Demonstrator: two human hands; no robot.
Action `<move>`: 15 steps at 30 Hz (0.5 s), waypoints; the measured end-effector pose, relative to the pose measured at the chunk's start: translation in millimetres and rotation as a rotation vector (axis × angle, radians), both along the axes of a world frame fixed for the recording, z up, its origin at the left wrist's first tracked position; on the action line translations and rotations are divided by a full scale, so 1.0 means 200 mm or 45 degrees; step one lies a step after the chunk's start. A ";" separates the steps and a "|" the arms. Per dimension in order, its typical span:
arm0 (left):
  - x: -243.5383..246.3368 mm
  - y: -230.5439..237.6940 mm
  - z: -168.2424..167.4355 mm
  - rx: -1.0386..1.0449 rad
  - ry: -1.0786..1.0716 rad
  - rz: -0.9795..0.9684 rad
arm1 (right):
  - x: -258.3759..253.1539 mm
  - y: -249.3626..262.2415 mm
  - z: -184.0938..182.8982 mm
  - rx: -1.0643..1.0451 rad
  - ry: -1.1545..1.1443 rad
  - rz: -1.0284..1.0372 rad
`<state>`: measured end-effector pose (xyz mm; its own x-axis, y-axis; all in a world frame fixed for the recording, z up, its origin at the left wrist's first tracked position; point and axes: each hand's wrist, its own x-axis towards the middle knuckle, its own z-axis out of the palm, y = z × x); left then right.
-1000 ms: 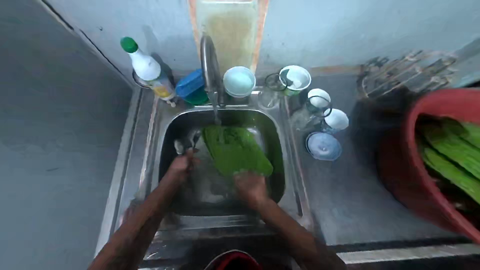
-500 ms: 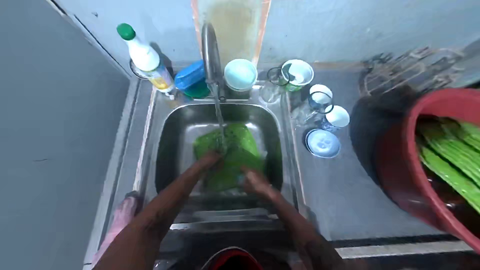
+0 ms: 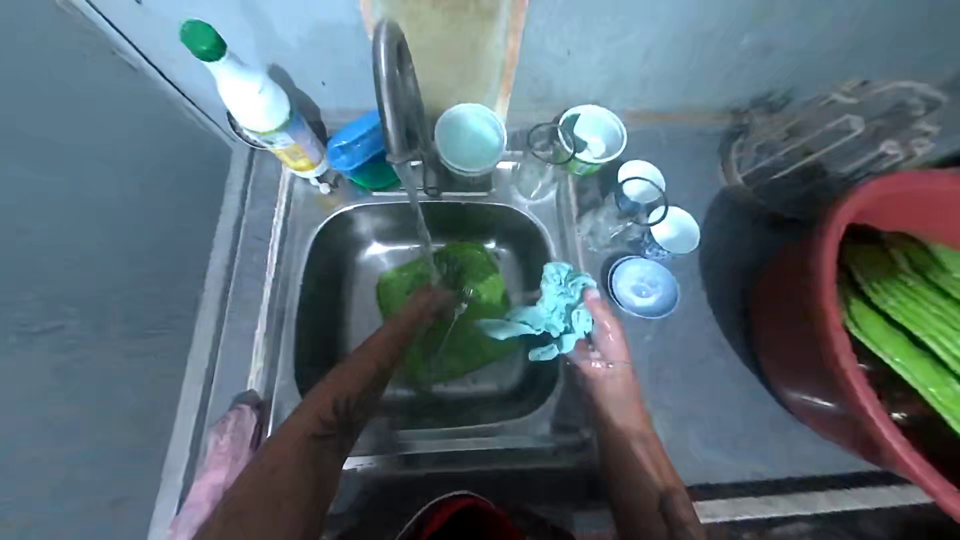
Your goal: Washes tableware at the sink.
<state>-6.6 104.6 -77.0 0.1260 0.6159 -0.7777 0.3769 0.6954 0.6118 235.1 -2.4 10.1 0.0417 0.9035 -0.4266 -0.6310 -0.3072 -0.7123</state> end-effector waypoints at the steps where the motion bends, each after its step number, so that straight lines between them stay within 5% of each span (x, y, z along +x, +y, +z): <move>1: 0.01 -0.01 0.02 -0.011 -0.060 0.043 | -0.04 0.06 0.00 -0.008 0.086 0.004; 4: 0.03 -0.02 0.05 -0.006 -0.079 0.002 | -0.18 0.24 0.07 -0.058 0.022 0.129; 9: 0.01 -0.06 0.02 0.335 0.309 -0.510 | -0.37 0.66 0.37 0.310 -0.505 0.233; 13: 0.04 -0.10 -0.08 0.425 0.584 -0.608 | -0.46 1.03 0.47 0.831 -1.245 0.224; 15: 0.06 -0.13 -0.05 0.413 0.679 -0.694 | -0.49 1.20 0.41 0.850 -1.793 0.415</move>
<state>6.0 78.3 -87.8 0.1368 0.7792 -0.6117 0.9064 0.1507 0.3946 137.0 238.2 92.2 -0.1808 0.9531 0.2426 0.6468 0.3011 -0.7007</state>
